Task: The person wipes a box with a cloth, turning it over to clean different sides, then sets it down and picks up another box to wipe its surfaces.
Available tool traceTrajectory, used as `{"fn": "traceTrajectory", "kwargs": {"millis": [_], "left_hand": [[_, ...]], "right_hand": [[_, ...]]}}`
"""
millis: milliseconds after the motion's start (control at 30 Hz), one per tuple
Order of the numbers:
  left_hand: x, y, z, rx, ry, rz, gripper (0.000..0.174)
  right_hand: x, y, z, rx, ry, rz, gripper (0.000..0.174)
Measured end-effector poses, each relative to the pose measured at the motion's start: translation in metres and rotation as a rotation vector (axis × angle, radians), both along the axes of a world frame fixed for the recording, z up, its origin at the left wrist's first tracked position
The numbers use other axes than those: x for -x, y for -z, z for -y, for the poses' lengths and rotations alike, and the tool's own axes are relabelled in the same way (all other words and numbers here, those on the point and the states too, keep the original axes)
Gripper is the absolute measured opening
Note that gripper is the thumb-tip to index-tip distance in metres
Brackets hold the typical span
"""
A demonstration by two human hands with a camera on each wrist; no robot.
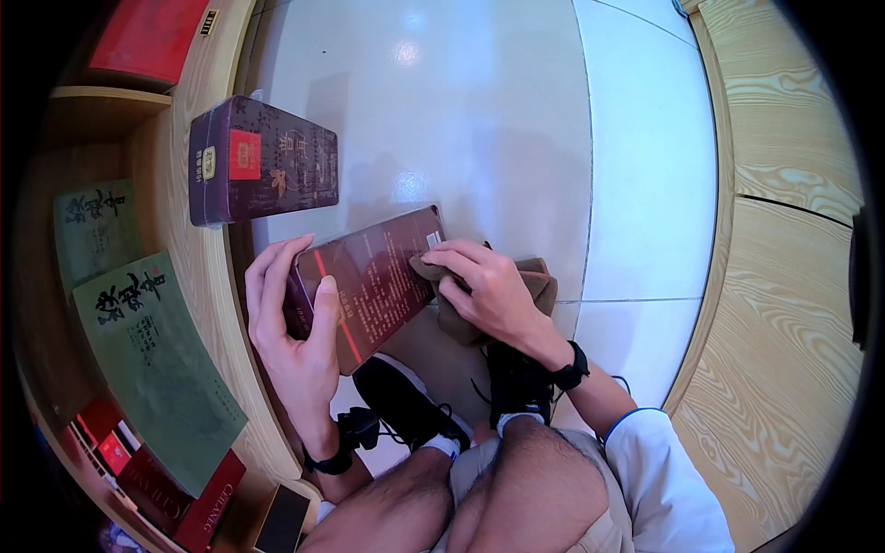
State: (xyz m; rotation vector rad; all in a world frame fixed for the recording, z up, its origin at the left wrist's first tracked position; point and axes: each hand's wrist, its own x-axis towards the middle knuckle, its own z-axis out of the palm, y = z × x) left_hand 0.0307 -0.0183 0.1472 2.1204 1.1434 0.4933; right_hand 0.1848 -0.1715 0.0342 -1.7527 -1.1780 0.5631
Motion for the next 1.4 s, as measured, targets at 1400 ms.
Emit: {"fn": "traceTrajectory", "kwargs": {"millis": [1400], "left_hand": [[0.001,-0.001,-0.001,0.019,0.015,-0.004,0.038]], "right_hand": [[0.007,-0.003,-0.025,-0.063,0.114,-0.033,0.022]]}}
